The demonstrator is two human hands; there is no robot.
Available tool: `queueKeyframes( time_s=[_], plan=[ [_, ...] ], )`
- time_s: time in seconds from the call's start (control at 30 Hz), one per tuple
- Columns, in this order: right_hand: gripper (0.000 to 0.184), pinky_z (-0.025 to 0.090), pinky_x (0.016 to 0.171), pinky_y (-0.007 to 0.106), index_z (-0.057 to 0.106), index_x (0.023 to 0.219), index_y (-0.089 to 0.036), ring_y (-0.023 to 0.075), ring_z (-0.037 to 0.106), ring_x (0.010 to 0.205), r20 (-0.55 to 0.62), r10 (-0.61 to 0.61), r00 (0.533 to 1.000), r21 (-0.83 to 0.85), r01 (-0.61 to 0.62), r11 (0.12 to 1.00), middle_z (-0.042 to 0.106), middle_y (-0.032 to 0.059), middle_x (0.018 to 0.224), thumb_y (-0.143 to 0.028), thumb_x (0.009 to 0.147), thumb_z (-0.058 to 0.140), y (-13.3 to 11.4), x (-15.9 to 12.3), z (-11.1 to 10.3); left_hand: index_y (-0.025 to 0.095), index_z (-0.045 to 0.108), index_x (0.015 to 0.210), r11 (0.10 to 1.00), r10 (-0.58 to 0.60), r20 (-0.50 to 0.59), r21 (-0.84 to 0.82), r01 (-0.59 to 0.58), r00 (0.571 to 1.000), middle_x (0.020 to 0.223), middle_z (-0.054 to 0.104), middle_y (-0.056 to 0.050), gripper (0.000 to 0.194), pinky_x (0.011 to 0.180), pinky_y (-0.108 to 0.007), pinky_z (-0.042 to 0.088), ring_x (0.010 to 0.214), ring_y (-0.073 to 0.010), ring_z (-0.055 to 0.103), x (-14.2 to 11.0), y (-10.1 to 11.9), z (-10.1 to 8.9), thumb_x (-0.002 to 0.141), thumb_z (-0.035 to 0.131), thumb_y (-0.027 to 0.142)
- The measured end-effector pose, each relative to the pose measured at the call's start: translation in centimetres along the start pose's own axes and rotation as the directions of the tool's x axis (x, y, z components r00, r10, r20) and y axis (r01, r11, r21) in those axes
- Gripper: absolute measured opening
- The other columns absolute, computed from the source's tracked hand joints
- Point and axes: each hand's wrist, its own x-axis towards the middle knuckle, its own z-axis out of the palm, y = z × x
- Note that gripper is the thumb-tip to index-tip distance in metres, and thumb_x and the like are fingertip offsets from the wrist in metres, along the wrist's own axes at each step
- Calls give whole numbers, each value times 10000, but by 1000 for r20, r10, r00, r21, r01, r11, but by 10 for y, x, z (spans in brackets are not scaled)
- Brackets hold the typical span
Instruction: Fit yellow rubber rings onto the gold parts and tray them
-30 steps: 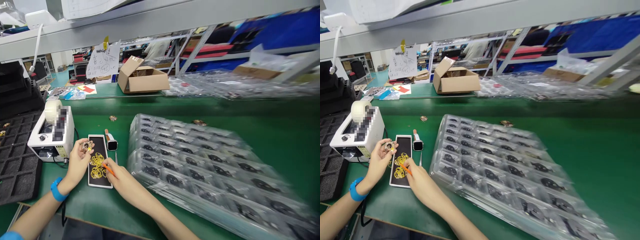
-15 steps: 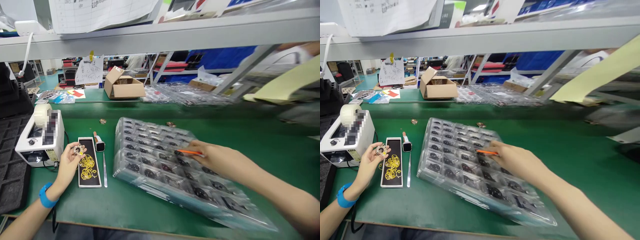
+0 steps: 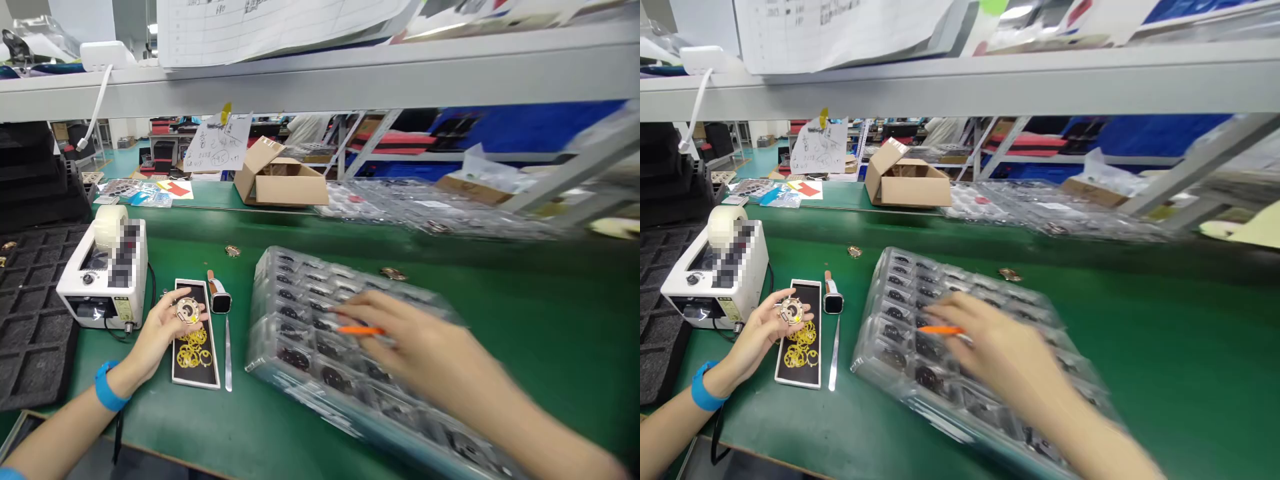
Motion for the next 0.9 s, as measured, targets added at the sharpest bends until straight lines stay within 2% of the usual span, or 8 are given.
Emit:
queueKeyframes(
  time_s=[0.07, 0.13, 0.2, 0.27, 0.37, 0.53, 0.7, 0.9],
  plan=[
    [203, 472, 532, 246, 659, 898, -208, 153, 629, 669, -109, -153, 982, 188, 171, 967, 651, 74, 813, -184, 906, 457, -40, 11, 5, 206, 602, 1111, 1000, -4, 47, 2, 4, 999, 1044, 697, -69, 428, 1010, -451, 417, 1060, -274, 638, -1, -1, 0, 691, 653, 144],
    [133, 486, 565, 228, 645, 888, -194, 135, 618, 658, -207, -148, 967, 308, 208, 928, 638, 53, 777, -129, 870, 531, -80, 22, 13, 209, 611, 1109, 1000, 0, 77, -10, 1, 997, 1058, 692, -69, 390, 1012, -451, 417, 1056, -270, 640, -1, -2, -1, 722, 655, 186],
    [110, 474, 550, 220, 640, 843, -184, 127, 603, 646, -227, -66, 972, 432, 162, 887, 624, 40, 745, -111, 850, 558, -110, 33, 23, 220, 587, 1142, 999, 14, 88, -35, -11, 996, 1049, 695, -65, 426, 1004, -450, 428, 1039, -257, 647, 0, -4, -2, 725, 664, 188],
    [101, 456, 533, 223, 635, 796, -179, 128, 587, 644, -156, 63, 986, 578, 40, 815, 614, 34, 733, -135, 849, 561, -127, 40, 32, 218, 572, 1152, 999, 27, 106, -36, -24, 994, 1037, 696, -69, 460, 984, -439, 453, 1035, -249, 645, 1, -4, -2, 708, 685, 172],
    [141, 413, 505, 234, 631, 712, -184, 125, 536, 610, 73, 221, 973, 742, -201, 639, 595, 25, 720, -196, 837, 567, -132, 45, 43, 201, 592, 1111, 998, 56, 148, 12, -58, 987, 1076, 677, -79, 421, 946, -404, 494, 1045, -235, 629, 0, -5, -1, 706, 707, 187],
    [139, 382, 526, 258, 643, 628, -188, 109, 432, 558, 350, 309, 884, 810, -451, 374, 599, 25, 762, -267, 743, 638, -129, 42, 49, 218, 610, 1131, 989, 81, 183, 107, -102, 980, 1134, 651, -69, 440, 925, -381, 522, 1029, -221, 629, -2, -6, 1, 703, 702, 170],
    [149, 335, 501, 255, 659, 621, -185, 96, 372, 525, 403, 329, 854, 819, -497, 287, 591, 25, 765, -299, 716, 645, -130, 42, 50, 206, 607, 1165, 983, 75, 197, 149, -105, 978, 1125, 658, -72, 464, 941, -389, 518, 1064, -240, 621, -4, -6, 2, 709, 667, 140],
    [149, 355, 522, 258, 653, 603, -188, 110, 411, 551, 402, 357, 843, 818, -506, 275, 585, 24, 734, -298, 701, 641, -133, 42, 55, 213, 599, 1170, 980, 76, 202, 163, -110, 976, 1095, 669, -60, 468, 935, -371, 522, 1057, -226, 625, -4, -7, 3, 713, 647, 123]
  ],
)
